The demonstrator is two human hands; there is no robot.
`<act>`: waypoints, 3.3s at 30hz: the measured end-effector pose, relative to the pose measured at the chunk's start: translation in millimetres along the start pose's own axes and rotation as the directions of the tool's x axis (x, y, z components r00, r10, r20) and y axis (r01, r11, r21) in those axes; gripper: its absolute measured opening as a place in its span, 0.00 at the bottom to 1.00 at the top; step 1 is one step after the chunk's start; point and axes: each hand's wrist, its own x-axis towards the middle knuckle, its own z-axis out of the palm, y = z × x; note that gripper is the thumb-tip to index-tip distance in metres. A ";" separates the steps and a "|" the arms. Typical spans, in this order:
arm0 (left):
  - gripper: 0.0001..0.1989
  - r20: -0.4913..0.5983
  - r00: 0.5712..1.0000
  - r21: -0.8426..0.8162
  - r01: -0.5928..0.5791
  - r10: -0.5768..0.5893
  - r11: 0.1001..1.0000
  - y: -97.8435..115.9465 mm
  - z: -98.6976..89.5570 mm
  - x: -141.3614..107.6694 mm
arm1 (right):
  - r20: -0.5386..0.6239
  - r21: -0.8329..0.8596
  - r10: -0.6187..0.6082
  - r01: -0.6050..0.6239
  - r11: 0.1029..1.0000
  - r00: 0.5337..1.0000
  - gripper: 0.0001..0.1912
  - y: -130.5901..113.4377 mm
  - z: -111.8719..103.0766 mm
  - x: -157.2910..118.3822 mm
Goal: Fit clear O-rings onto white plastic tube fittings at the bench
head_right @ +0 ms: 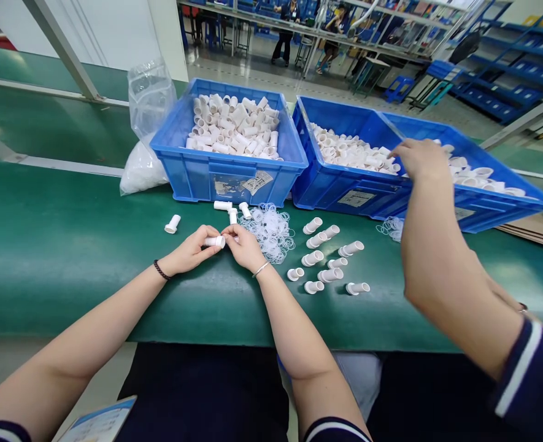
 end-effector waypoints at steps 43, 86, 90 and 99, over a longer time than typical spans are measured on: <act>0.14 -0.415 0.830 0.279 0.506 -0.373 0.816 -22.5 -58.0 -2.8 | -0.324 -0.613 -0.227 -0.021 0.790 0.918 0.10 15.6 -28.3 5.1; 0.10 -0.052 0.998 -0.014 -0.020 0.020 1.000 5.3 4.6 -4.7 | -0.081 0.085 -0.021 0.028 0.996 0.997 0.09 -9.4 -4.3 -3.1; 0.14 -0.219 0.971 -0.352 0.015 -0.098 0.936 6.7 16.2 -2.2 | -0.001 0.454 0.175 -0.155 0.877 0.985 0.15 -12.6 0.8 -3.3; 0.16 -0.084 0.908 -0.869 0.135 -0.410 0.476 14.3 26.4 4.5 | -0.081 0.439 0.156 -0.105 0.893 0.985 0.17 -13.9 11.4 -5.5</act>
